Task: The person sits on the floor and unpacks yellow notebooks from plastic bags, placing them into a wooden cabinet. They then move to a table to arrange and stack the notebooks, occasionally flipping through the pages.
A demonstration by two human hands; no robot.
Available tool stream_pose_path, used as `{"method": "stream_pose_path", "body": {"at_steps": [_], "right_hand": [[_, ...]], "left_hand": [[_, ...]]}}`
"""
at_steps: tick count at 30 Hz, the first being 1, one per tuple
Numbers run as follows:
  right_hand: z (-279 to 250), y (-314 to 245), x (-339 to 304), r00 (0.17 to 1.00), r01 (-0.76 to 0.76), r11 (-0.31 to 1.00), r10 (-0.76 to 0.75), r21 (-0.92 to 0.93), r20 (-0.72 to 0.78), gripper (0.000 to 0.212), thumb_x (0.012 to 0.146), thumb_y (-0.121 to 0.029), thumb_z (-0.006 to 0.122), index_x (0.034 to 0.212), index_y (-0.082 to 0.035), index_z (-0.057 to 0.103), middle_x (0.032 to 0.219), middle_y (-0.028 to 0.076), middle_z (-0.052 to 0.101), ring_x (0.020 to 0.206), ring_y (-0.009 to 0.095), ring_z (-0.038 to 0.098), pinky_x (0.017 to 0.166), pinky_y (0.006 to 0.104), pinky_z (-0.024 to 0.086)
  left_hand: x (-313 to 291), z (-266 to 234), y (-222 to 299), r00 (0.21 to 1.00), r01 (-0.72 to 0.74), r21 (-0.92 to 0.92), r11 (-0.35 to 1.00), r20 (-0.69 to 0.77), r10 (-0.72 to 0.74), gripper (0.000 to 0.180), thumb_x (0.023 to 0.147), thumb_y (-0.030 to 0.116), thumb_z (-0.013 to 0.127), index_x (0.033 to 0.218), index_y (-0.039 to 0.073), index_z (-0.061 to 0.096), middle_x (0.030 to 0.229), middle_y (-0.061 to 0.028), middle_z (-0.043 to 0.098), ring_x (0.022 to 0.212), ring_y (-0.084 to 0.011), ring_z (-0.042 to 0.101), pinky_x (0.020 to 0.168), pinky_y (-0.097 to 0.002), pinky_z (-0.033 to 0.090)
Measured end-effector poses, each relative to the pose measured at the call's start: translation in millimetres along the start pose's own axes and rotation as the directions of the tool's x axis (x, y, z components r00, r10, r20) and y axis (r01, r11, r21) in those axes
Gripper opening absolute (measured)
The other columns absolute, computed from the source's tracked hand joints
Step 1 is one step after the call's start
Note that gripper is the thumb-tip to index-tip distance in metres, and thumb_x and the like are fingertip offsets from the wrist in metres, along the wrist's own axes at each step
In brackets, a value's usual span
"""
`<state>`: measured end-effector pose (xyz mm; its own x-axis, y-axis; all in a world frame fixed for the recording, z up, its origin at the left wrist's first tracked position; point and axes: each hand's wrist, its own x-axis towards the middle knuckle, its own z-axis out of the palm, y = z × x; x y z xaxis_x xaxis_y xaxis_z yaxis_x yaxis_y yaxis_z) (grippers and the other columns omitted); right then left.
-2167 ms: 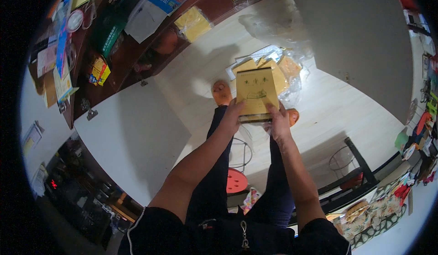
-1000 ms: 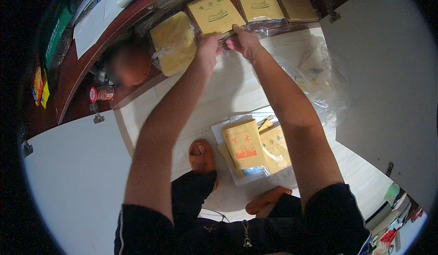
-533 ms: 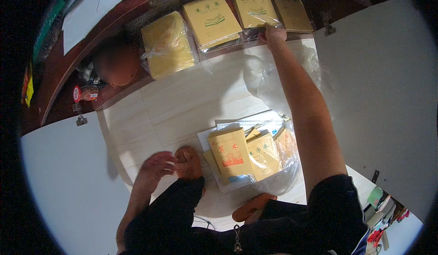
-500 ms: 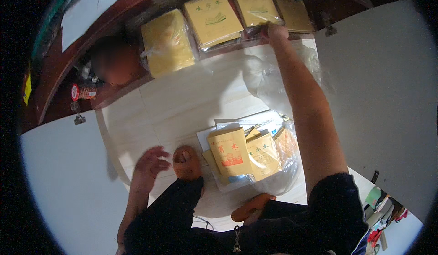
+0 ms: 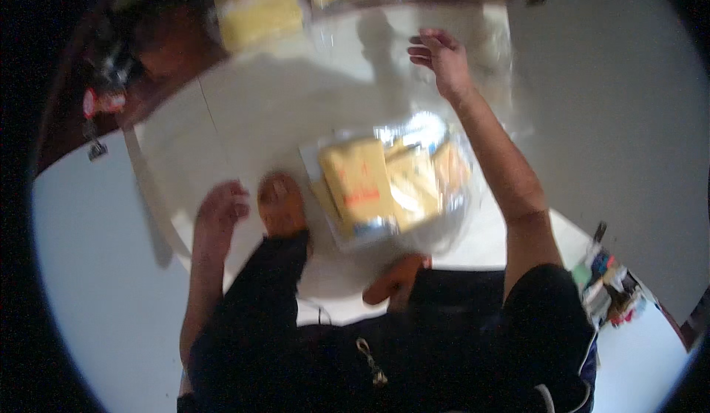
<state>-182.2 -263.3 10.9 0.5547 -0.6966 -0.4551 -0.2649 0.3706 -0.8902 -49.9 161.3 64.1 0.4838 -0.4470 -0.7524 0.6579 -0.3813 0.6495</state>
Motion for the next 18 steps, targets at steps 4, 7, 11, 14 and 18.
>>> {"method": "stream_pose_path", "body": {"at_steps": [4, 7, 11, 14, 18], "right_hand": [[-25, 43, -107, 0.844, 0.264, 0.765, 0.111, -0.588, 0.524, 0.022, 0.084, -0.014, 0.053, 0.103, -0.002, 0.053, 0.096, 0.012, 0.061, 0.083, 0.024, 0.06, 0.072, 0.0355, 0.048], [-76, 84, -166, 0.857, 0.43, 0.254, 0.187, -0.866, 0.48, 0.033, 0.084, -0.026, 0.053, 0.108, -0.004, 0.052, 0.105, 0.018, 0.056, 0.098, 0.031, 0.055, 0.083, 0.0405, 0.046], [-141, 114, -190, 0.985, 0.091, 0.193, 0.126, -0.977, 0.117, 0.042, 0.082, -0.029, 0.058, 0.113, -0.003, 0.049, 0.109, 0.016, 0.053, 0.1, 0.029, 0.054, 0.086, 0.0376, 0.045], [-144, 126, -195, 0.969, -0.108, 0.272, 0.242, -0.956, -0.04, 0.054, 0.076, -0.039, 0.064, 0.114, -0.004, 0.047, 0.109, 0.015, 0.051, 0.099, 0.028, 0.053, 0.084, 0.0374, 0.045], [-118, 143, -224, 0.996, 0.071, 0.109, 0.047, -0.991, 0.076, 0.064, 0.071, -0.046, 0.068, 0.115, -0.006, 0.046, 0.11, 0.013, 0.048, 0.103, 0.029, 0.047, 0.084, 0.0429, 0.042]], "left_hand": [[-8, 7, 10, 0.997, 0.024, -0.06, 0.998, 0.075, -0.02, 0.032, 0.089, 0.026, 0.05, 0.11, 0.001, 0.052, 0.095, -0.0091, 0.058, 0.078, -0.0151, 0.056, 0.071, -0.0276, 0.045], [-22, 6, -2, 0.992, 0.065, -0.041, 0.997, 0.107, -0.06, 0.032, 0.09, 0.025, 0.048, 0.11, 0.001, 0.052, 0.095, -0.0086, 0.059, 0.077, -0.0147, 0.057, 0.071, -0.0267, 0.045], [-23, 12, -7, 0.992, 0.074, 0.09, 0.993, 0.092, -0.083, 0.031, 0.09, 0.024, 0.047, 0.111, 0.001, 0.052, 0.095, -0.0086, 0.059, 0.077, -0.0143, 0.057, 0.071, -0.0262, 0.045], [-25, 17, -12, 0.989, 0.11, 0.109, 0.988, 0.088, -0.12, 0.031, 0.09, 0.023, 0.049, 0.111, 0.001, 0.052, 0.096, -0.0078, 0.059, 0.079, -0.0132, 0.057, 0.071, -0.0264, 0.046], [-20, 16, -22, 0.979, 0.144, 0.162, 0.976, 0.117, -0.164, 0.028, 0.088, 0.012, 0.049, 0.114, 0.001, 0.05, 0.101, -0.0077, 0.056, 0.083, -0.0137, 0.053, 0.074, -0.0248, 0.046]]}}
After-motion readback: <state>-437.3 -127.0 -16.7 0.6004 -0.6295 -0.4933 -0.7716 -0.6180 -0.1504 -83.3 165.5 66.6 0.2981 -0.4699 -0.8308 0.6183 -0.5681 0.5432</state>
